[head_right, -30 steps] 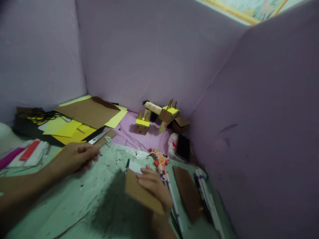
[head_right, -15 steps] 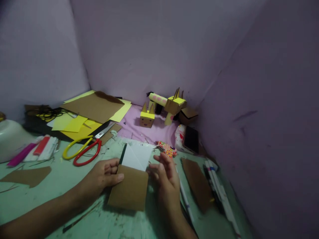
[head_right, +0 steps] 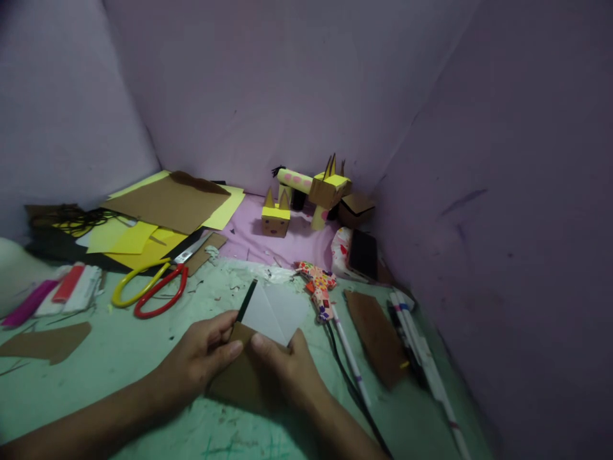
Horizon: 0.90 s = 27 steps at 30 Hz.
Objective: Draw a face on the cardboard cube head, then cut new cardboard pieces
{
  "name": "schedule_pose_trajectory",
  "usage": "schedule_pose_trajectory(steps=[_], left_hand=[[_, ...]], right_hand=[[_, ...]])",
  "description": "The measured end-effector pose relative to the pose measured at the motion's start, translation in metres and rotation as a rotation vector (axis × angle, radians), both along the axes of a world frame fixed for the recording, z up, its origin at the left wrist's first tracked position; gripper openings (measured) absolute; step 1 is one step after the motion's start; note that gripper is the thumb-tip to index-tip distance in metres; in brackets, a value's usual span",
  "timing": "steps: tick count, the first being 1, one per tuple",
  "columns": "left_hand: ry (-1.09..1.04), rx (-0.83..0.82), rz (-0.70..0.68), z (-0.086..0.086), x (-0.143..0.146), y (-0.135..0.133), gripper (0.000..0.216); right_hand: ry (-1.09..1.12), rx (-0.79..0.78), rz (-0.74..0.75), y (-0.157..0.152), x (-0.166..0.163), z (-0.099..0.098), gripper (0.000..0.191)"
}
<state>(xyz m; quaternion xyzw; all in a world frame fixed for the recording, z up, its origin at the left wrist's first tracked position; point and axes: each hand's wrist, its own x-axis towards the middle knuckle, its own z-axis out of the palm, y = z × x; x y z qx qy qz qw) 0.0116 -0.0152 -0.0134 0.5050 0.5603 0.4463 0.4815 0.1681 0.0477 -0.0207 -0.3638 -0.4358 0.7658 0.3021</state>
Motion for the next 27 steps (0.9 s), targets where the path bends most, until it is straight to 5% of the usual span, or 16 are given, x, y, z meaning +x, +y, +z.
schedule_pose_trajectory(steps=[8, 13, 17, 20, 24, 27], left_hand=[[0.313, 0.078, -0.015, -0.002, 0.005, -0.007, 0.018], [0.086, -0.029, 0.093, 0.001, -0.004, 0.006, 0.024], [0.085, -0.059, 0.199, 0.001, -0.012, 0.010, 0.053], [0.353, -0.028, 0.304, 0.007, -0.013, 0.004, 0.069], [0.476, 0.081, 0.276, 0.015, -0.016, -0.008, 0.041], [0.451, 0.092, 0.123, 0.015, -0.024, -0.014, 0.028]], right_hand=[[-0.070, 0.137, 0.010, 0.005, -0.004, -0.004, 0.062], [-0.087, 0.169, -0.002, 0.020, -0.005, -0.003, 0.052], [-0.162, 0.159, -0.087, 0.026, 0.000, -0.007, 0.056], [-0.216, 0.325, -0.040, 0.025, 0.004, -0.007, 0.050], [-0.313, 0.639, 0.011, 0.021, 0.013, 0.002, 0.021], [-0.284, 0.793, 0.148, 0.018, 0.021, 0.007, 0.005]])
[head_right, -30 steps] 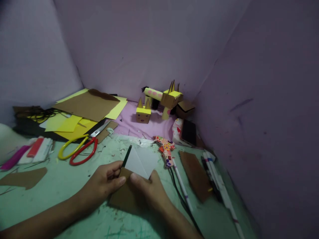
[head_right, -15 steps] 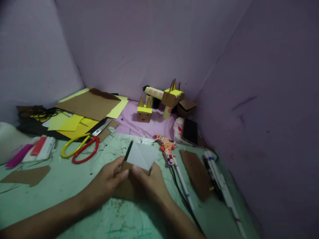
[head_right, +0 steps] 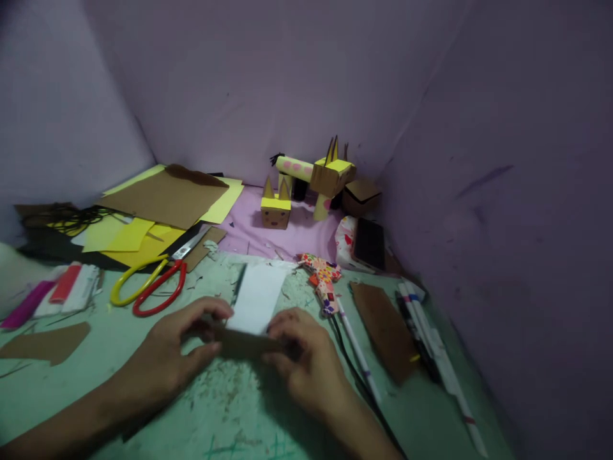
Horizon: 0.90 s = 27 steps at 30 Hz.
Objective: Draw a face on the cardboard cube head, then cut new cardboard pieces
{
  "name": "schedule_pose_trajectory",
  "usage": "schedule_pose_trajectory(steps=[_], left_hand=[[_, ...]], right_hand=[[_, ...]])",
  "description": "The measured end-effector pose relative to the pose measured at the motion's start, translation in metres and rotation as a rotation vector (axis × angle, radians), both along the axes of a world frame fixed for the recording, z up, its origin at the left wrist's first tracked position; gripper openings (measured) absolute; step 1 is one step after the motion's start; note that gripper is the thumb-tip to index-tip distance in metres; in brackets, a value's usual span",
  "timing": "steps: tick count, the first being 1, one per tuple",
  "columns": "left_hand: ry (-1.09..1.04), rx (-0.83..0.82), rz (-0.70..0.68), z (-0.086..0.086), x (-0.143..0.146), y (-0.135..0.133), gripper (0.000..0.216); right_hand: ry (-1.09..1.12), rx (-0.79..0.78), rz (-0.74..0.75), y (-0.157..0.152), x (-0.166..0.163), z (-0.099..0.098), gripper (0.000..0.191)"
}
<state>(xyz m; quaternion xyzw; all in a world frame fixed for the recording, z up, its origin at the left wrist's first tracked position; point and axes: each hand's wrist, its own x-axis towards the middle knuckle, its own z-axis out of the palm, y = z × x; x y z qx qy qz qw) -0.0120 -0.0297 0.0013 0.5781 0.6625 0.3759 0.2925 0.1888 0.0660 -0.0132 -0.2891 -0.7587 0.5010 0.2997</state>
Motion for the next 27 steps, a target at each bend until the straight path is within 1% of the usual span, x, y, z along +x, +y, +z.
schedule_pose_trajectory(steps=[2, 3, 4, 5, 7, 10, 13, 15, 17, 19, 21, 23, 25, 27], left_hand=[[0.030, -0.022, -0.207, -0.002, -0.005, -0.004, 0.037], [0.056, -0.019, -0.308, -0.004, -0.007, -0.005, 0.043], [0.086, -0.003, -0.381, -0.006, -0.009, -0.007, 0.048], [0.121, 0.015, -0.419, -0.008, -0.010, -0.008, 0.051], [0.196, 0.043, -0.420, -0.013, -0.011, -0.010, 0.050], [0.322, 0.132, -0.390, -0.021, -0.010, -0.010, 0.038], [0.452, 0.290, -0.384, -0.022, -0.008, -0.010, 0.028], [0.580, 0.316, -0.384, -0.020, -0.007, -0.011, 0.029], [0.704, 0.261, -0.373, -0.018, -0.005, -0.013, 0.033], [0.745, 0.176, -0.352, -0.018, -0.004, -0.015, 0.033], [0.708, 0.098, -0.338, -0.021, -0.004, -0.014, 0.033], [0.650, 0.031, -0.337, -0.025, -0.005, -0.013, 0.031], [0.594, -0.033, -0.326, -0.028, -0.006, -0.011, 0.030], [0.561, -0.099, -0.296, -0.028, -0.006, -0.010, 0.027]], right_hand=[[-0.012, 0.103, 0.114, -0.002, 0.005, 0.000, 0.012], [-0.025, 0.160, 0.148, -0.004, 0.007, -0.001, 0.016], [-0.041, 0.212, 0.169, -0.005, 0.009, -0.002, 0.019], [-0.049, 0.261, 0.185, -0.007, 0.011, -0.004, 0.022], [-0.018, 0.350, 0.213, -0.009, 0.014, -0.008, 0.026], [0.017, 0.409, 0.239, -0.010, 0.015, -0.011, 0.028], [-0.066, 0.417, 0.259, -0.008, 0.017, -0.010, 0.034], [-0.124, 0.449, 0.279, -0.007, 0.018, -0.009, 0.039], [-0.180, 0.487, 0.298, -0.007, 0.020, -0.011, 0.041], [-0.209, 0.504, 0.302, -0.008, 0.020, -0.016, 0.039], [-0.210, 0.483, 0.272, -0.009, 0.018, -0.024, 0.031], [-0.172, 0.465, 0.172, -0.011, 0.014, -0.035, 0.019], [-0.158, 0.470, 0.076, -0.011, 0.010, -0.045, 0.018], [-0.168, 0.488, 0.054, -0.011, 0.007, -0.050, 0.018]])
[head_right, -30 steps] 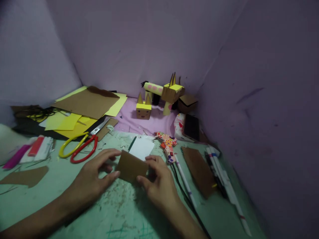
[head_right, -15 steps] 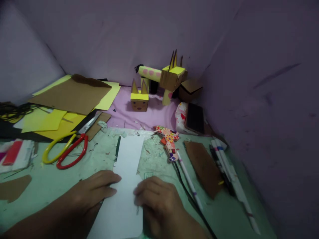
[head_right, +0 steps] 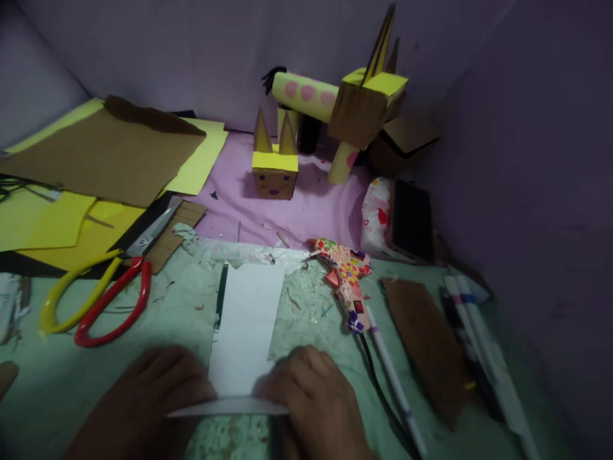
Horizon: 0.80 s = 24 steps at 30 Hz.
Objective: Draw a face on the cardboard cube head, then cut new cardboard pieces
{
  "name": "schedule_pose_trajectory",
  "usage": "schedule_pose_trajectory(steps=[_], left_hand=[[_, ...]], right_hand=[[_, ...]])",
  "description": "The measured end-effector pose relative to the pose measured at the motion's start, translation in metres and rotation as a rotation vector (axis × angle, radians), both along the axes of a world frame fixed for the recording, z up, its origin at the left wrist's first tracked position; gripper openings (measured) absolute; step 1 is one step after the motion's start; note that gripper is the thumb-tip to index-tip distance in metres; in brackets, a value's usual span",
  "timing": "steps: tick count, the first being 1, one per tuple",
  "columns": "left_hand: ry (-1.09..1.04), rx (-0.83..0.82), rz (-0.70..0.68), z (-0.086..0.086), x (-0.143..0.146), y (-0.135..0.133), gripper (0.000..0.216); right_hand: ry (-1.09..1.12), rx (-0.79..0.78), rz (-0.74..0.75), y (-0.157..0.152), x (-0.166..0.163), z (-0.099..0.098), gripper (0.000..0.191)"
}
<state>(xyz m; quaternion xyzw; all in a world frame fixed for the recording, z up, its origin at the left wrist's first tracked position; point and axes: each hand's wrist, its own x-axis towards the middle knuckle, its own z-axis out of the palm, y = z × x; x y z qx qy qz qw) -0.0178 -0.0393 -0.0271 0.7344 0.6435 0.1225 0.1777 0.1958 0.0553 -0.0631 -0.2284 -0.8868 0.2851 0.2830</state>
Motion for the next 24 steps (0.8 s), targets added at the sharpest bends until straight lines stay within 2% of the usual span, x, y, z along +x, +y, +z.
schedule_pose_trajectory(steps=[4, 7, 9, 12, 17, 20, 24], left_hand=[[0.006, -0.048, 0.081, 0.006, 0.006, 0.004, 0.024], [0.034, -0.058, 0.103, 0.015, 0.011, 0.009, 0.025], [0.044, -0.089, 0.095, 0.021, 0.011, 0.012, 0.023], [-0.032, -0.107, 0.046, 0.028, 0.002, 0.012, 0.019], [-0.301, -0.045, -0.005, 0.031, -0.029, 0.006, 0.029], [-0.325, -0.051, 0.079, 0.028, -0.037, 0.006, 0.022], [-0.325, -0.039, 0.364, 0.021, -0.027, 0.007, 0.022]], right_hand=[[-0.060, -0.090, 0.018, 0.004, -0.003, 0.012, 0.008], [-0.082, -0.185, 0.065, 0.006, -0.004, 0.027, 0.010], [-0.062, -0.195, 0.089, 0.007, -0.004, 0.034, 0.012], [-0.027, -0.114, 0.139, 0.008, -0.003, 0.036, 0.020], [-0.019, 0.037, 0.193, 0.009, 0.003, 0.042, 0.038], [-0.025, 0.069, 0.230, 0.008, 0.006, 0.046, 0.041], [0.028, 0.122, 0.253, 0.007, 0.009, 0.044, 0.041]])
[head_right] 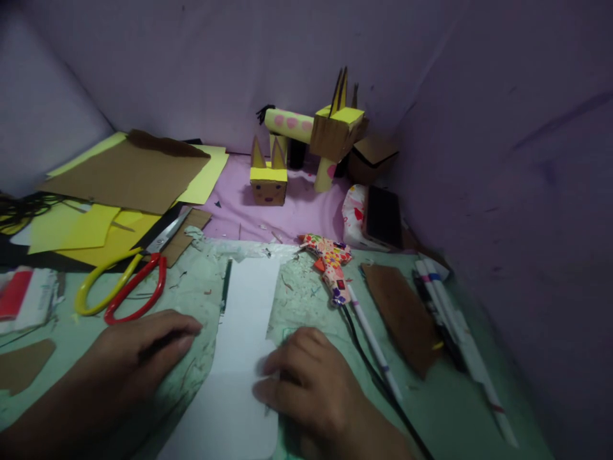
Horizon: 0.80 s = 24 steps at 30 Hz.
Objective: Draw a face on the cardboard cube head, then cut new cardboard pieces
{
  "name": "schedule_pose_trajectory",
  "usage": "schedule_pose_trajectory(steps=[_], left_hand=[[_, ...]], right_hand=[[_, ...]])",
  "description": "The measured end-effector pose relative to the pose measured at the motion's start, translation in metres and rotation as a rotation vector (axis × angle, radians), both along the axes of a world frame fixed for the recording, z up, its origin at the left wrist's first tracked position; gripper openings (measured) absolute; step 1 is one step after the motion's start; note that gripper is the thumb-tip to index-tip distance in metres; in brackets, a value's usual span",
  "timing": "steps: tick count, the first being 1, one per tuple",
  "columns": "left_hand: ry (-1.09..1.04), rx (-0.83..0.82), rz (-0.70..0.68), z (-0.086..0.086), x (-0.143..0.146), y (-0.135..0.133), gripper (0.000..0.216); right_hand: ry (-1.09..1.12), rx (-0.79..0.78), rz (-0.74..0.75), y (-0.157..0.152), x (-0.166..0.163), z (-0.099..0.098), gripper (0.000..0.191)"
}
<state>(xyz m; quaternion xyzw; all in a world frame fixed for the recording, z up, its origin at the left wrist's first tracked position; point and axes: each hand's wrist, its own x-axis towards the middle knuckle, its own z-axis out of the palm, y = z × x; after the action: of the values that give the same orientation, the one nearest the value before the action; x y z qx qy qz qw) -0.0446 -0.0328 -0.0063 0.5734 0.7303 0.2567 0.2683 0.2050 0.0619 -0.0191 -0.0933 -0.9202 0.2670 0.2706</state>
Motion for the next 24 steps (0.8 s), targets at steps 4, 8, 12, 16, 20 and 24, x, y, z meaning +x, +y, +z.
schedule_pose_trajectory(steps=[4, 8, 12, 16, 20, 24], left_hand=[[-0.120, 0.038, 0.294, 0.000, 0.004, 0.003, 0.047], [-0.159, 0.156, 0.422, 0.005, -0.008, 0.011, 0.074], [-0.164, 0.148, 0.446, 0.011, -0.011, 0.017, 0.067], [-0.206, 0.150, 0.443, 0.016, -0.002, 0.020, 0.038], [-0.310, 0.206, 0.457, 0.022, 0.004, 0.020, 0.030], [-0.455, 0.150, 0.446, 0.023, 0.003, 0.018, 0.032]], right_hand=[[0.061, -0.042, -0.023, -0.003, 0.001, -0.005, 0.042], [0.102, -0.221, -0.112, -0.005, 0.002, -0.007, 0.032], [0.143, -0.358, -0.152, -0.004, 0.000, -0.007, 0.016], [0.124, -0.373, -0.140, -0.001, 0.001, -0.005, 0.018], [0.038, -0.364, -0.121, 0.000, 0.004, -0.006, 0.020], [0.071, -0.379, -0.115, 0.002, 0.005, -0.012, 0.020]])
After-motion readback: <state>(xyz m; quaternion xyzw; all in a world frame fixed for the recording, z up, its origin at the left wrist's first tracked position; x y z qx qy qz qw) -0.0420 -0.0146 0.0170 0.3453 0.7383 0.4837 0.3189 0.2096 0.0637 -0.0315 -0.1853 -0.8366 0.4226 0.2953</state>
